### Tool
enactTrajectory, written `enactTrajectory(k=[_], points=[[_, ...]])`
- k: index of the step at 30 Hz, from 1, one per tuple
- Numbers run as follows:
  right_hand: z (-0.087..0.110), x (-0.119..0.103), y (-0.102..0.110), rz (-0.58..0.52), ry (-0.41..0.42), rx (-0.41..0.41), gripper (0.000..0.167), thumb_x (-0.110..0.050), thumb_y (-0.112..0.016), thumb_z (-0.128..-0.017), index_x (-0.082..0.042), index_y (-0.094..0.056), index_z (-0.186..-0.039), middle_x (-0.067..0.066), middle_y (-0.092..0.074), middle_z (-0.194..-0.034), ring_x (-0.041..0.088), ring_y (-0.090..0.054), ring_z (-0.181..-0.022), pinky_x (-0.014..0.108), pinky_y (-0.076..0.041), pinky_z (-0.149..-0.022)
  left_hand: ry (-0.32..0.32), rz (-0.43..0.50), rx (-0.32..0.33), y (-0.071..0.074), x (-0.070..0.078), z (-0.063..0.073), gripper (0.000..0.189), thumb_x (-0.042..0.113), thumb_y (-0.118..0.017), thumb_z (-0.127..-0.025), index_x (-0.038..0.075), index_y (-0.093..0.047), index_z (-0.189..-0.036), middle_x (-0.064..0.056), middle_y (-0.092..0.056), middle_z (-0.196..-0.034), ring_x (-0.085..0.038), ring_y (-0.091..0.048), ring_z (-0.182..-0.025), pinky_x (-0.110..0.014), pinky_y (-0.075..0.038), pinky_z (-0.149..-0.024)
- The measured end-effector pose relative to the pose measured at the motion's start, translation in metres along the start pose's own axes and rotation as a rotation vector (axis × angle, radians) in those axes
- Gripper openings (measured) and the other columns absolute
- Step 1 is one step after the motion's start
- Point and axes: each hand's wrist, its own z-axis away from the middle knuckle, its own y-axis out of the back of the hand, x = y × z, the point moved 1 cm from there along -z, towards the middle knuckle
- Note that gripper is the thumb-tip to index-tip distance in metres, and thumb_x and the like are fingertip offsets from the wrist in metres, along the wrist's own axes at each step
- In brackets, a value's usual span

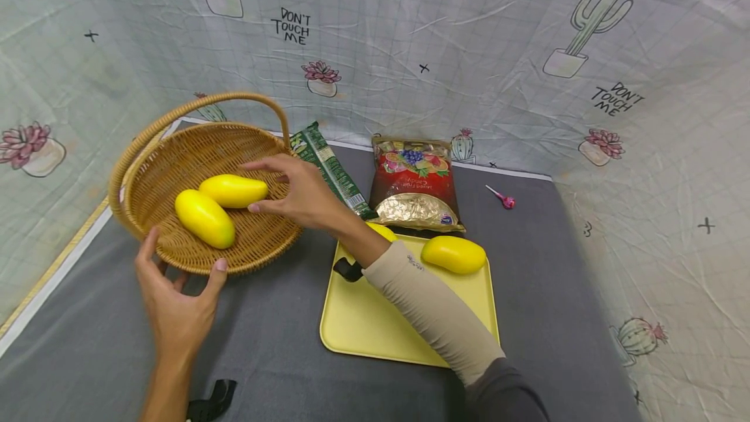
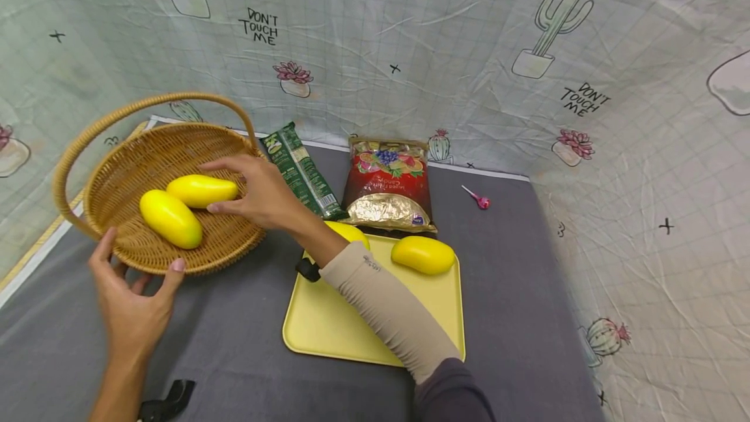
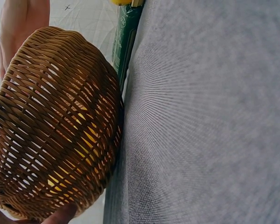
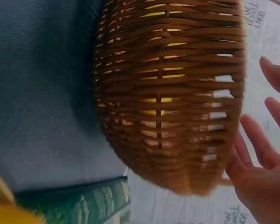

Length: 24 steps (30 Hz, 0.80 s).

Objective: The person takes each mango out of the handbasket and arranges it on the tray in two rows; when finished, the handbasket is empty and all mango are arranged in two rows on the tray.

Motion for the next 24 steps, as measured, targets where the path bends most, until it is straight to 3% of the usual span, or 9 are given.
enactTrajectory(k=[4, 8, 12, 24], points=[[-0.017, -0.001, -0.012, 0.076, -0.009, -0.038, 0.061, -0.026, -0.088, -0.089, -0.020, -0.066, -0.146, -0.004, -0.067, -0.146, 0.012, -0.059, -0.135, 0.020, -0.046, -0.106, 0.003, 0.001, -0.002, 0.001, 0.000, 0.000, 0.101, 0.015, -0.084, -0.086, 0.032, -0.026, -0.166, 0.008, -0.023, -0.173, -0.035, -0.031, -0.155, -0.054, -0.039, -0.117], [-0.033, -0.001, -0.021, 0.142, -0.053, -0.086, 0.060, -0.027, -0.086, -0.092, -0.022, -0.064, -0.147, -0.005, -0.065, -0.149, 0.012, -0.057, -0.139, 0.022, -0.043, -0.113, 0.003, 0.004, -0.006, 0.001, 0.000, 0.000, 0.100, 0.014, -0.084, -0.087, 0.031, -0.026, -0.167, 0.006, -0.023, -0.173, -0.036, -0.032, -0.155, -0.051, -0.040, -0.117], [-0.047, 0.003, -0.029, 0.163, -0.114, -0.142, 0.058, -0.027, -0.083, -0.094, -0.025, -0.062, -0.149, -0.007, -0.061, -0.153, 0.013, -0.054, -0.144, 0.023, -0.039, -0.118, 0.003, 0.001, -0.008, 0.002, 0.001, 0.000, 0.100, 0.014, -0.083, -0.087, 0.031, -0.026, -0.167, 0.007, -0.023, -0.173, -0.036, -0.032, -0.155, -0.047, -0.041, -0.116], [-0.075, 0.013, -0.048, 0.213, -0.246, -0.245, 0.066, -0.026, -0.085, -0.092, -0.030, -0.058, -0.153, -0.007, -0.058, -0.155, 0.011, -0.054, -0.141, 0.023, -0.043, -0.114, -0.021, 0.004, 0.001, 0.001, -0.001, 0.001, 0.101, 0.012, -0.084, -0.086, 0.029, -0.026, -0.167, 0.006, -0.024, -0.172, -0.035, -0.034, -0.152, -0.039, -0.042, -0.113]])
